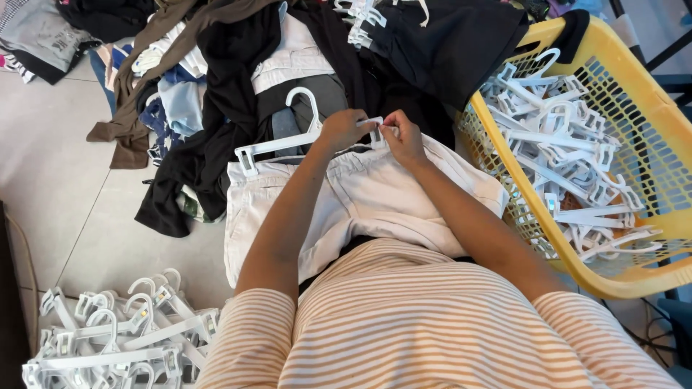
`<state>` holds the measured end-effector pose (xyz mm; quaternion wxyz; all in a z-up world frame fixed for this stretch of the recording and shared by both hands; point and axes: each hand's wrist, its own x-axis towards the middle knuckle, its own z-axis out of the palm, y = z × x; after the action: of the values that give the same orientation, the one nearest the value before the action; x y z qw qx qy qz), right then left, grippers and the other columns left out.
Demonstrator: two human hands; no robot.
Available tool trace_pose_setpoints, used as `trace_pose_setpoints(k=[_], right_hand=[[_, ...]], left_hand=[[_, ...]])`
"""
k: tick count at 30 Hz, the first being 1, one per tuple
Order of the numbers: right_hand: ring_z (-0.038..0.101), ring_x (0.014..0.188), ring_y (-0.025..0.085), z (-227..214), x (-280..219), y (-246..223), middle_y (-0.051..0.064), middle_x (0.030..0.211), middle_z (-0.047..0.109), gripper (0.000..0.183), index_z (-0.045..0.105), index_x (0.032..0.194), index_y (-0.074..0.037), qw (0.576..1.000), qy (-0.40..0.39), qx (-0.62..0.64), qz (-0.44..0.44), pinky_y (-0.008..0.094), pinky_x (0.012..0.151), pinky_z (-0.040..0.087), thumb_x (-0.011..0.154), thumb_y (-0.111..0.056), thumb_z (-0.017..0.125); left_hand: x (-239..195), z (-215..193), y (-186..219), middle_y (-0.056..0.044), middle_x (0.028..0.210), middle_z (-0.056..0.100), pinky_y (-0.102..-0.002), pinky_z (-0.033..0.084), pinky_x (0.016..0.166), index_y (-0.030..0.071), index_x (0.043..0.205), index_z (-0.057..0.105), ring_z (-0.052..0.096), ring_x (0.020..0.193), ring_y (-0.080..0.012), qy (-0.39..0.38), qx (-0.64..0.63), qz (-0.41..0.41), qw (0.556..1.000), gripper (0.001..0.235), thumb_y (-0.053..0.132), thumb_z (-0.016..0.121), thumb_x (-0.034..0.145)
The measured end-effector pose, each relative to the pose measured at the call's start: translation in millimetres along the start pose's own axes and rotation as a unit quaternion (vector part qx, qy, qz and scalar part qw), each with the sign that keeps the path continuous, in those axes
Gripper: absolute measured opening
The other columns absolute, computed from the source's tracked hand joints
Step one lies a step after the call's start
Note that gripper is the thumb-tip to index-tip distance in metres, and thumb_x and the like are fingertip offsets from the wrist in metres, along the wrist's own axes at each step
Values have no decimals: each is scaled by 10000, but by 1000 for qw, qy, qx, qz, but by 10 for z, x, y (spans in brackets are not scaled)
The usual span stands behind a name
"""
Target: The person sits on the floor and repeatedly adjusts a white pair of shorts on a white plastic hanger. They smooth the waistband, reposition the garment, and secure the hanger clips to hold the shorts in place.
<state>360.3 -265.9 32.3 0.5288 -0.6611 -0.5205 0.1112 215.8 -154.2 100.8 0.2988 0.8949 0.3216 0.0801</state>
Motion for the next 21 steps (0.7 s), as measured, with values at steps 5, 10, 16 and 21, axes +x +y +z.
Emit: trace_pose_setpoints(k=[5, 10, 16, 21], right_hand=[[653, 711, 244, -5, -15, 79, 48, 692, 658, 121, 597, 930, -153, 998, -12, -59, -12, 351, 657, 495, 956, -268, 572], [660, 674, 257, 17, -5, 116, 36, 642, 652, 123, 602, 893, -175, 993, -26, -109, -25, 360, 612, 500, 937, -290, 601], [651, 692, 268, -55, -10, 34, 55, 661, 643, 204, 618, 880, -158, 996, -14, -80, -34, 361, 637, 496, 963, -343, 590], [649, 706, 254, -119, -81, 12, 45, 683, 651, 242, 627, 856, -144, 998, -2, -63, -29, 354, 652, 497, 957, -364, 616]], left_hand=[[-163, 660, -371, -101, 847, 705, -410, 489, 804, 176, 989, 656, 683, 863, -294, 54, 113, 55, 991, 478, 578, 406, 923], [-244, 855, -468, -41, 796, 697, -344, 433, 752, 169, 911, 658, 675, 790, -216, 101, 164, 108, 975, 505, 567, 351, 953], [-151, 700, -421, -49, 813, 700, -382, 440, 777, 167, 944, 664, 681, 828, -247, 56, 137, 68, 987, 606, 668, 325, 929], [-176, 787, -433, -36, 979, 596, -475, 391, 958, 196, 1013, 557, 592, 1074, -266, 88, 135, 66, 985, 481, 639, 395, 917]])
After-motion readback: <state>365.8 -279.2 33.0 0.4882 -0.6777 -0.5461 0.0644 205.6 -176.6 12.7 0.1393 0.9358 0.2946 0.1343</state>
